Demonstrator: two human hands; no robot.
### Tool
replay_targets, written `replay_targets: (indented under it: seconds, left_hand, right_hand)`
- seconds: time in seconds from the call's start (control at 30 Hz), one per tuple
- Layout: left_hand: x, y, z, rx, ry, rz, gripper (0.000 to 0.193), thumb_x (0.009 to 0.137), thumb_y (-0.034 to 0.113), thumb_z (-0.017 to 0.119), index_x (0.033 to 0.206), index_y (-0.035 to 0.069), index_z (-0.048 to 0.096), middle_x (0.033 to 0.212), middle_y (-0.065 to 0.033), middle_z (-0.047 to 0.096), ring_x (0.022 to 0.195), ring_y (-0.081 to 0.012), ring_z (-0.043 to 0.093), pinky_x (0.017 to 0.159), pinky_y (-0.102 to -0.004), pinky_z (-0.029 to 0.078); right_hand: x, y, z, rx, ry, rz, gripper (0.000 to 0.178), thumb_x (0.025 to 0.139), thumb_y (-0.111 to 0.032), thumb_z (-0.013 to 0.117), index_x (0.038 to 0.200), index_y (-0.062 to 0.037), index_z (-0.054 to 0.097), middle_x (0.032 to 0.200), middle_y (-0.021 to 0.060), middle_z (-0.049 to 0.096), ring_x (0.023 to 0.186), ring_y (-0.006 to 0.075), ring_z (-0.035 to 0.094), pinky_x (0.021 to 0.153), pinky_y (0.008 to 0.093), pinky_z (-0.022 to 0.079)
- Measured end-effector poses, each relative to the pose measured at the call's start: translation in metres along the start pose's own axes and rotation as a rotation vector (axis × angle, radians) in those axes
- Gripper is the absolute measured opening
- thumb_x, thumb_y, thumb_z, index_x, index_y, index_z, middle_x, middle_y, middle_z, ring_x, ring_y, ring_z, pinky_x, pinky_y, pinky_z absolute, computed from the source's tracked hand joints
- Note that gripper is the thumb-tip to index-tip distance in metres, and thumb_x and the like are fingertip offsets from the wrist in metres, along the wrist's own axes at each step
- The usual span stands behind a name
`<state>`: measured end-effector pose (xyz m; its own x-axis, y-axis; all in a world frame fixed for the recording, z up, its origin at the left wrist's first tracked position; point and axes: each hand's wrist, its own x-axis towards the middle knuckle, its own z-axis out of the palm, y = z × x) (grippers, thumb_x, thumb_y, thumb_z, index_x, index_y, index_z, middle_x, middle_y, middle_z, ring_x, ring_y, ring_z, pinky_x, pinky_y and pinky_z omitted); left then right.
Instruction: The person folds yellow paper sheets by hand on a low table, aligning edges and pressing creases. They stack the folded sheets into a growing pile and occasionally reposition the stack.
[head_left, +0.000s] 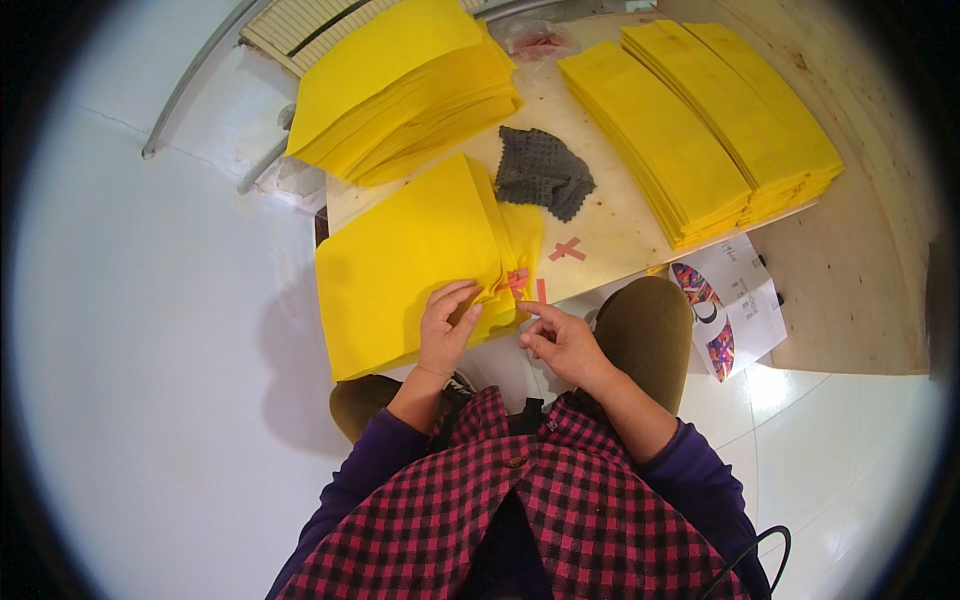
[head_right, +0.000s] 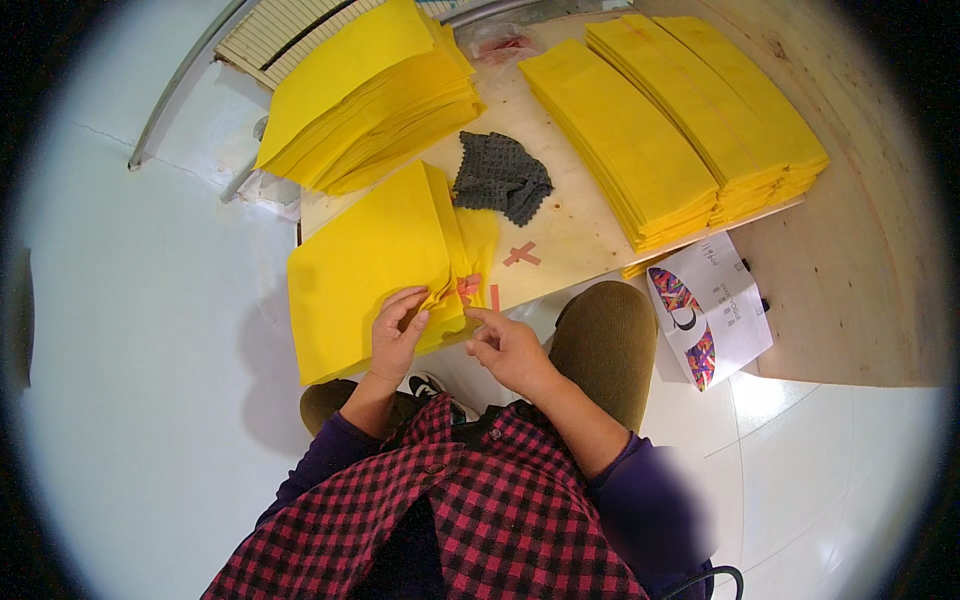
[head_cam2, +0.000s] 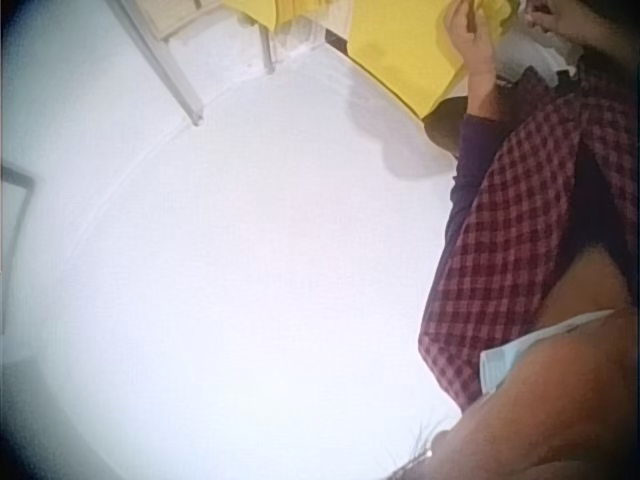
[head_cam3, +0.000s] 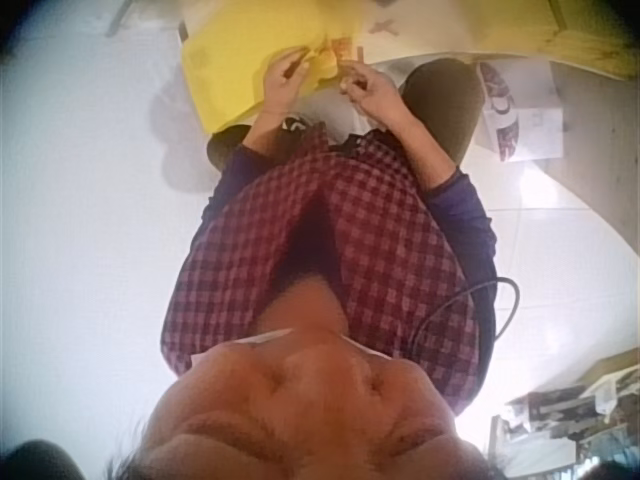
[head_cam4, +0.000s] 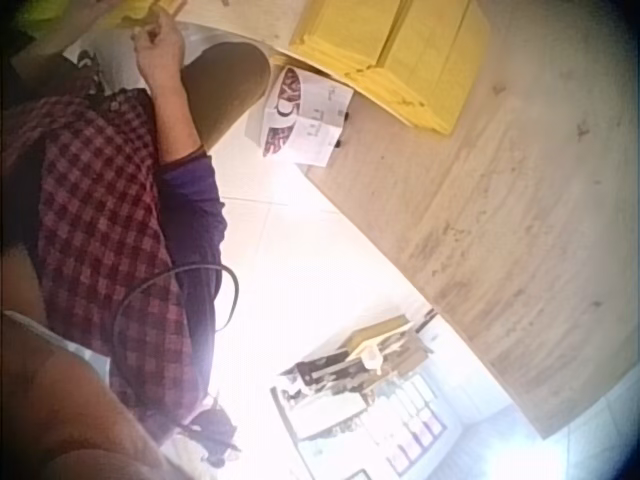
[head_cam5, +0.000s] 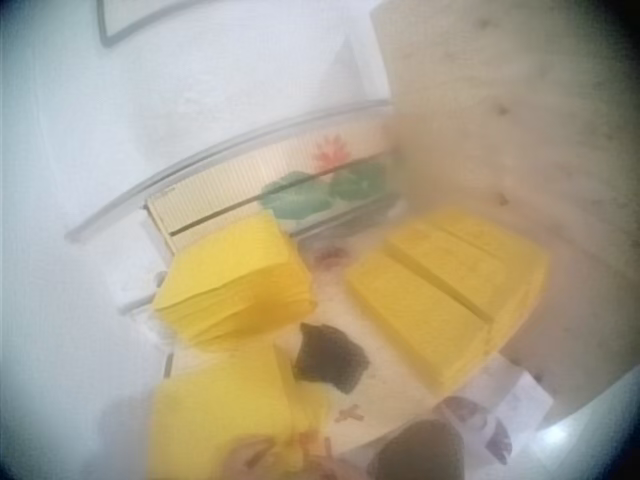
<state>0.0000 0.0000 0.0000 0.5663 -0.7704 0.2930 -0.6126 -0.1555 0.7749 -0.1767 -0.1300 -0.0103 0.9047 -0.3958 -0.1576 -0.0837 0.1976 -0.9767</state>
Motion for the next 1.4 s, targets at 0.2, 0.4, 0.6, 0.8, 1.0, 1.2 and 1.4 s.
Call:
replay_targets:
  seconds: [0.2, 0.4, 0.6, 0.8, 1.0, 1.2, 1.4]
  left_hand:
    - [-0.002, -0.001, 0.000, -0.016, 0.010, 0.000, 0.026, 0.087, 0.019, 0.068, 0.106, 0.001, 0.067, 0.114, -0.0139, 0.065, 0.108, -0.0277, 0.058, 0.096, -0.0359, 0.044]
    - [-0.003, -0.002, 0.001, -0.030, 0.026, -0.003, 0.024, 0.089, 0.018, 0.065, 0.105, 0.000, 0.067, 0.113, -0.0140, 0.065, 0.107, -0.0275, 0.058, 0.094, -0.0352, 0.044]
    - [-0.004, -0.003, 0.004, -0.027, 0.084, -0.025, 0.020, 0.092, 0.015, 0.061, 0.101, -0.002, 0.068, 0.108, -0.0146, 0.066, 0.103, -0.0277, 0.059, 0.091, -0.0347, 0.046]
    - [-0.004, -0.005, 0.005, -0.028, 0.098, -0.024, 0.021, 0.093, 0.016, 0.061, 0.101, -0.002, 0.068, 0.107, -0.0147, 0.067, 0.101, -0.0285, 0.060, 0.090, -0.0353, 0.046]
    - [-0.004, -0.003, 0.005, -0.029, 0.088, -0.017, 0.021, 0.093, 0.017, 0.061, 0.101, -0.001, 0.068, 0.107, -0.0138, 0.067, 0.102, -0.0285, 0.059, 0.090, -0.0359, 0.045]
    - [-0.003, -0.002, 0.004, -0.026, 0.088, 0.002, 0.019, 0.092, 0.015, 0.061, 0.101, 0.000, 0.069, 0.107, -0.0133, 0.067, 0.102, -0.0281, 0.059, 0.090, -0.0357, 0.045]
    - [-0.002, 0.002, 0.003, -0.031, 0.069, 0.020, 0.020, 0.089, 0.015, 0.064, 0.102, 0.000, 0.069, 0.108, -0.0137, 0.066, 0.101, -0.0283, 0.059, 0.090, -0.0362, 0.046]
  right_hand:
    - [-0.002, 0.000, 0.000, 0.005, 0.005, 0.014, 0.049, 0.090, -0.002, 0.060, 0.137, -0.0034, 0.047, 0.083, 0.0043, 0.063, 0.071, 0.0088, 0.057, 0.068, 0.0231, 0.049]
    - [-0.002, -0.001, 0.000, 0.015, 0.025, 0.012, 0.047, 0.091, -0.002, 0.060, 0.136, -0.0045, 0.048, 0.083, 0.0043, 0.063, 0.071, 0.0084, 0.057, 0.068, 0.0231, 0.049]
    - [-0.005, -0.005, -0.003, 0.013, 0.111, 0.013, 0.030, 0.093, -0.006, 0.058, 0.123, -0.0036, 0.057, 0.078, 0.0021, 0.063, 0.068, 0.0069, 0.057, 0.063, 0.0222, 0.049]
    - [-0.001, -0.007, -0.006, 0.058, 0.187, -0.031, 0.016, 0.094, -0.009, 0.058, 0.107, -0.0024, 0.063, 0.077, 0.0000, 0.062, 0.069, 0.0062, 0.057, 0.062, 0.0214, 0.048]
    - [0.016, -0.017, -0.012, -0.228, 0.219, -0.182, 0.010, 0.090, -0.009, 0.063, 0.097, -0.0017, 0.065, 0.079, 0.0029, 0.062, 0.071, 0.0113, 0.059, 0.064, 0.0252, 0.047]
    - [0.049, -0.038, -0.013, -0.608, 0.196, -0.400, 0.016, 0.077, -0.005, 0.070, 0.092, -0.0028, 0.067, 0.086, 0.0115, 0.062, 0.085, 0.0281, 0.059, 0.075, 0.0352, 0.048]
    - [0.066, -0.048, 0.000, -0.769, 0.232, -0.504, 0.027, 0.067, -0.002, 0.074, 0.092, -0.0056, 0.067, 0.097, 0.0107, 0.060, 0.096, 0.0308, 0.055, 0.083, 0.0372, 0.047]
